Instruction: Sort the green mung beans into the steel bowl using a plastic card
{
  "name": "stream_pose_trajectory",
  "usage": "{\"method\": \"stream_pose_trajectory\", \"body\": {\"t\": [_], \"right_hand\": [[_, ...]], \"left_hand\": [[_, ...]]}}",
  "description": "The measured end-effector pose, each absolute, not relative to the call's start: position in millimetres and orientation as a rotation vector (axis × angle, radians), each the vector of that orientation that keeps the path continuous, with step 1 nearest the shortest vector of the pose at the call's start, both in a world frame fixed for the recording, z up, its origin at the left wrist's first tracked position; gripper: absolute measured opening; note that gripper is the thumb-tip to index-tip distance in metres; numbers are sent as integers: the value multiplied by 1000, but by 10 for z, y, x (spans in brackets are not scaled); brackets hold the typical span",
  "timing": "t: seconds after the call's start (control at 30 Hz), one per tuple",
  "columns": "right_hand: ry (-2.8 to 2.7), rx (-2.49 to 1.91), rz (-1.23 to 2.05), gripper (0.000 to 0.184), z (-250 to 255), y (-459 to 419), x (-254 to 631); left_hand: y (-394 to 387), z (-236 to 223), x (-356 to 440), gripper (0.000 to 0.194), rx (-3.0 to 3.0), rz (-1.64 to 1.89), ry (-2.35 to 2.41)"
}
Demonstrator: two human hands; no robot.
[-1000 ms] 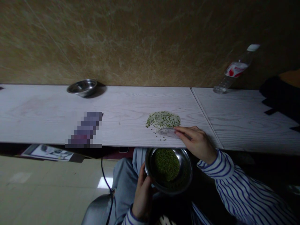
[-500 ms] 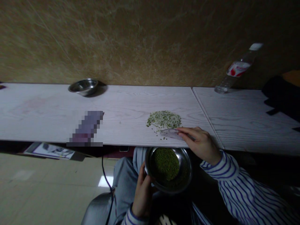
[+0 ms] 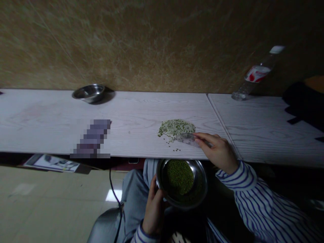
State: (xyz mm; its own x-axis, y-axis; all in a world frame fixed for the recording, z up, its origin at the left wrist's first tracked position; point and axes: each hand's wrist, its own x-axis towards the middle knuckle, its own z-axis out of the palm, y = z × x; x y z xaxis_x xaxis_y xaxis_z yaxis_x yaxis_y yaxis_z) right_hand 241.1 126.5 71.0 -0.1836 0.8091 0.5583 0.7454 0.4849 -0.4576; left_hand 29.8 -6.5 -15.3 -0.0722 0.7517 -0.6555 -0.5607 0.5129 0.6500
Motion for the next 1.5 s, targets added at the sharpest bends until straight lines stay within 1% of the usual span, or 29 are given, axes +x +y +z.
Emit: {"method": "stream_pose_trajectory", "body": {"t": [0.33, 0.53, 0.67, 0.83, 0.93, 1.5], "right_hand": [[-2011, -1250, 120, 20, 691, 1265, 2267], [-1933, -1305, 111, 22, 673, 1301, 2369], [-1937, -1289, 105, 21, 680, 1313, 2325], [-1966, -1269, 111, 20, 696, 1293, 2261], [-1961, -1264, 133, 20, 705, 1276, 2270], [-1962, -1257, 156, 21, 698, 1283, 2236]], "left_hand": [[-59, -156, 294, 76, 193, 1111, 1230], [-53, -140, 287, 83, 192, 1110, 1214], [-43, -131, 283, 82, 202, 1097, 1221], [-41, -101, 276, 74, 237, 1091, 1235], [-45, -89, 279, 73, 229, 1095, 1235], [-49, -92, 273, 77, 233, 1119, 1245]]}}
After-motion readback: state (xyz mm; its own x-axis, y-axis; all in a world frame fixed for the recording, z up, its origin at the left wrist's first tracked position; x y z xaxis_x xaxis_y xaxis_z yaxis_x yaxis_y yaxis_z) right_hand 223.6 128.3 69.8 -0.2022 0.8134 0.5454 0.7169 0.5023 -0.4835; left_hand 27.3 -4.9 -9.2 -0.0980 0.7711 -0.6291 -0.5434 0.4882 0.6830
